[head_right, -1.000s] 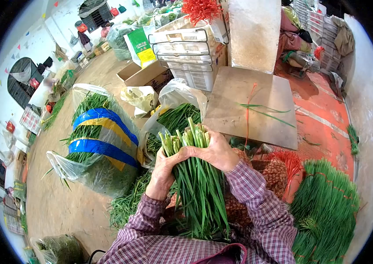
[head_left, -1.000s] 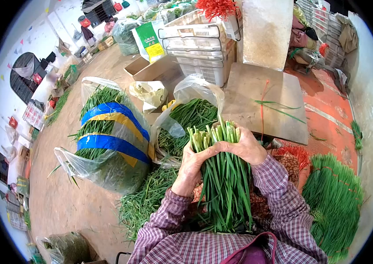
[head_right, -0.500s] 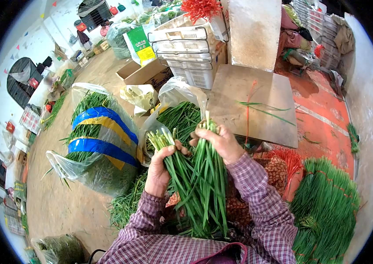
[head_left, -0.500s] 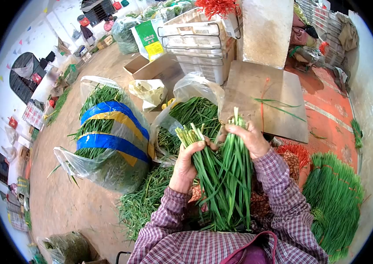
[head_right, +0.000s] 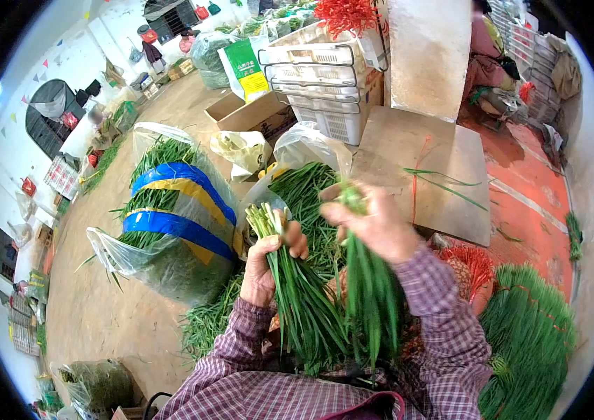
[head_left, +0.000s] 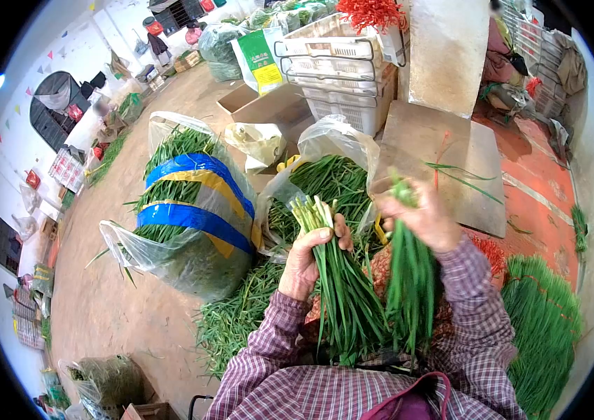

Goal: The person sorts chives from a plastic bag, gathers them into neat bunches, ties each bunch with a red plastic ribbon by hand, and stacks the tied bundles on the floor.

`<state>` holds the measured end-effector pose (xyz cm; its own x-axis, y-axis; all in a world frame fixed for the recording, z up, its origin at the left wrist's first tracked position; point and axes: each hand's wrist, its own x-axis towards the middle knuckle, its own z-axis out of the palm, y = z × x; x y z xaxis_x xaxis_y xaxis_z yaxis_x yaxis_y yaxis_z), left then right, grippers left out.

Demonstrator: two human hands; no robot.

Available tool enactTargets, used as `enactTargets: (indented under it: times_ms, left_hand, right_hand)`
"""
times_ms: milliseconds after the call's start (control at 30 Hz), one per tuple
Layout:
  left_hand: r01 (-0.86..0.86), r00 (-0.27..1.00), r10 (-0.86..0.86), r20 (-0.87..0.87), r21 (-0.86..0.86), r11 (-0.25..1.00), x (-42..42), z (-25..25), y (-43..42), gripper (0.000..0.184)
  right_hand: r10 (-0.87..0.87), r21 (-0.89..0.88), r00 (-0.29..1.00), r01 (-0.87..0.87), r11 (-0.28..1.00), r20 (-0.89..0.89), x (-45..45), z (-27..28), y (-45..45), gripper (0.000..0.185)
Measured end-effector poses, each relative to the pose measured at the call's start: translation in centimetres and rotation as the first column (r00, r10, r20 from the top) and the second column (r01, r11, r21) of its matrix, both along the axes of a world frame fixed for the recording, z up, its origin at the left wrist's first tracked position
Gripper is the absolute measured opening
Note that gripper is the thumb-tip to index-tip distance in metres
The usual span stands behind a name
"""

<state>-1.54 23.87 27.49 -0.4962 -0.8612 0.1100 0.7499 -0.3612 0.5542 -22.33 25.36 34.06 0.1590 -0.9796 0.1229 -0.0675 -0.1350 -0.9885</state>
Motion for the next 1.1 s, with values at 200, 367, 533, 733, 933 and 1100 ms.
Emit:
enactTargets:
  times_ms: [200, 367, 533, 733, 933, 1100]
  left_hand:
    - [-0.155, 0.959, 0.147, 0.243, 0.014, 0.988, 0.9, -0.7, 0.4, 0.051]
    - [-0.267, 0.914, 0.260, 0.311, -0.022, 0.964, -0.1, 1.5, 1.3, 0.030]
    - [-0.206, 0.935, 0.218, 0.280, -0.072, 0.976, 2.1, 0.7, 0.4, 0.027]
    - [-0.107, 0.939, 0.128, 0.319, -0.084, 0.991, 1.3, 0.8, 0.9, 0.044]
    - [-0.188, 0.922, 0.208, 0.327, -0.091, 0.978, 0.2, 0.6, 1.3, 0.051]
    - [-0.184, 0.935, 0.180, 0.305, -0.015, 0.983, 0.3, 0.7, 1.3, 0.036]
  right_hand:
    - [-0.020, -0.190, 0.993, -0.002, 0.982, -0.116, 4.1, -1.5, -0.5, 0.033]
    - [-0.181, -0.359, 0.939, 0.069, 0.931, -0.291, 4.1, -1.6, -0.5, 0.029]
    - [-0.311, -0.301, 0.886, 0.209, 0.930, -0.344, 0.5, -1.7, -1.6, 0.024]
    - [0.044, -0.033, 0.994, -0.047, 0.998, -0.095, 2.4, -1.5, -0.9, 0.048]
    - [-0.035, -0.234, 0.983, -0.009, 0.972, -0.182, 4.9, -1.6, -0.9, 0.032]
    - [-0.105, -0.242, 0.982, 0.065, 0.968, -0.157, 5.0, -2.0, -0.8, 0.025]
